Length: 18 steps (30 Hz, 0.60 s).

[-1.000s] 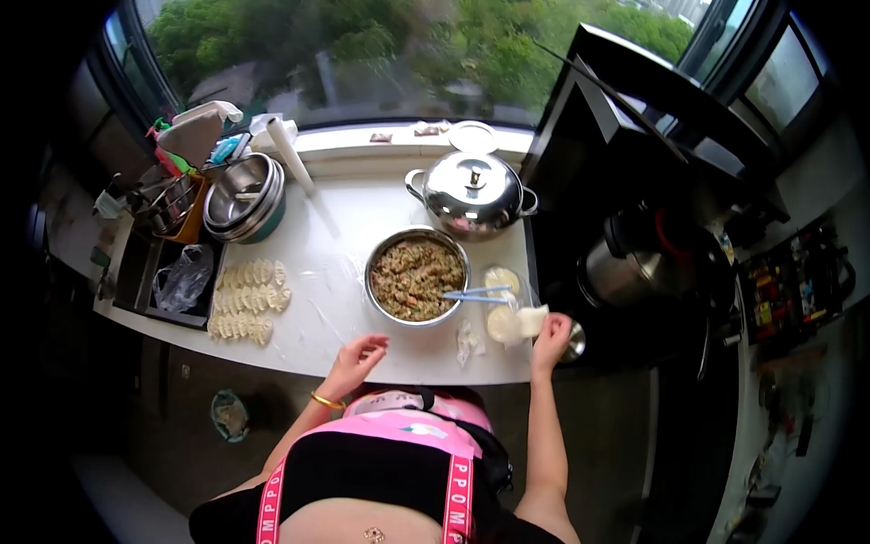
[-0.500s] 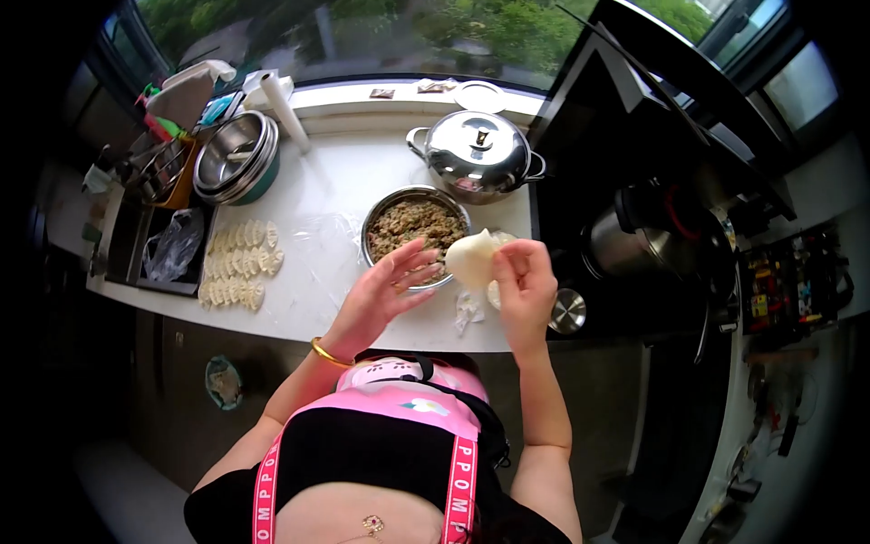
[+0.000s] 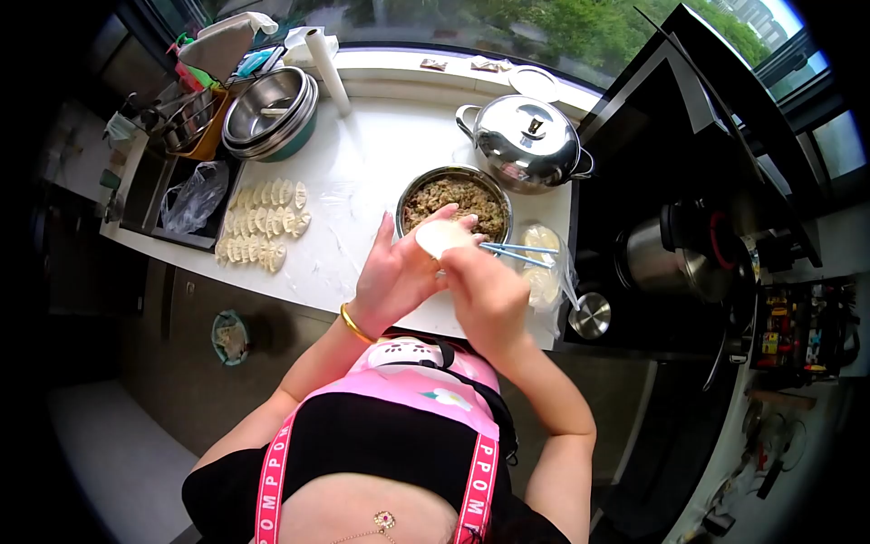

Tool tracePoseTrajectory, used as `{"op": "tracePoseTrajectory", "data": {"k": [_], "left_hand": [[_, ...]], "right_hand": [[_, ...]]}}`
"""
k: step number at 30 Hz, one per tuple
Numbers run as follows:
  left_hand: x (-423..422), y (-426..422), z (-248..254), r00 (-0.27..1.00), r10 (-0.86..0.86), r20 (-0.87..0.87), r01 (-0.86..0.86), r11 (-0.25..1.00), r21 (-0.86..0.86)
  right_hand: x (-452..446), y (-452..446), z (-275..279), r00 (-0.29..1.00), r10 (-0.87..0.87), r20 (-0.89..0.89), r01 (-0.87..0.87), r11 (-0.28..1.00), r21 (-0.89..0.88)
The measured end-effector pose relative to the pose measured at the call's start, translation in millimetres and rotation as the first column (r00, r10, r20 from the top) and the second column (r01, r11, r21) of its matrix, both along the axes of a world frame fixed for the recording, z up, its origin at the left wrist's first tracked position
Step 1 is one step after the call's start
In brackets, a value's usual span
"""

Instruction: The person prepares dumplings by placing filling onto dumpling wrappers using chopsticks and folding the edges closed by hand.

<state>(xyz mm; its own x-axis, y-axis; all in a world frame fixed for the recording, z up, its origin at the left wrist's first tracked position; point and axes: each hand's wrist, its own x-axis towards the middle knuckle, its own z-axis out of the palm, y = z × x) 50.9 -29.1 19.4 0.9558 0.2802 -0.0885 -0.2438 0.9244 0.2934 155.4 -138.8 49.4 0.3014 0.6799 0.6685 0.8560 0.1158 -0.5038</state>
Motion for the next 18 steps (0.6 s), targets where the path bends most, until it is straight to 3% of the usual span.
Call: {"op": "tracePoseTrajectory", "data": {"k": [1,3,4,7,9,11,13,15,18], "left_hand": [[2,2,-4,0.998,0.01,-0.061,-0.009,1.0,0.015],[1,8,-12,0.999,-0.04,-0.034,0.039,0.999,-0.036],[-5,9,-10,0.998,-0.048,-0.041,0.047,0.998,-0.032],[-23,7,-1,0.991,-0.131,0.009,0.131,0.991,-0.029],[-31,7,4,0.995,-0.098,0.035,0.102,0.982,-0.157],[-34,11,-1,0.998,-0.065,-0.01,0.062,0.979,-0.192],[-37,16,-2,1.0,0.008,0.004,-0.007,0.988,-0.152],[-41,22,-4,1.0,0.029,-0.004,-0.03,0.99,-0.141],[-46,30,-1,0.996,0.059,-0.064,-0.066,0.993,-0.103]], "right_hand": [[3,2,12,0.975,0.018,-0.22,-0.03,0.998,-0.048],[14,9,35,0.801,0.081,-0.593,-0.196,0.972,-0.131],[21,13,37,0.739,0.088,-0.667,-0.265,0.949,-0.168],[31,28,27,0.787,0.112,-0.606,-0.336,0.902,-0.27],[36,34,11,0.83,0.104,-0.548,-0.297,0.914,-0.276],[42,34,6,0.947,0.031,-0.32,-0.068,0.992,-0.107],[56,12,-5,0.815,-0.09,-0.573,0.02,0.992,-0.127],[71,-19,-43,0.6,-0.073,-0.796,-0.012,0.995,-0.101],[76,-63,-116,0.381,-0.276,-0.882,-0.183,0.913,-0.365]]}}
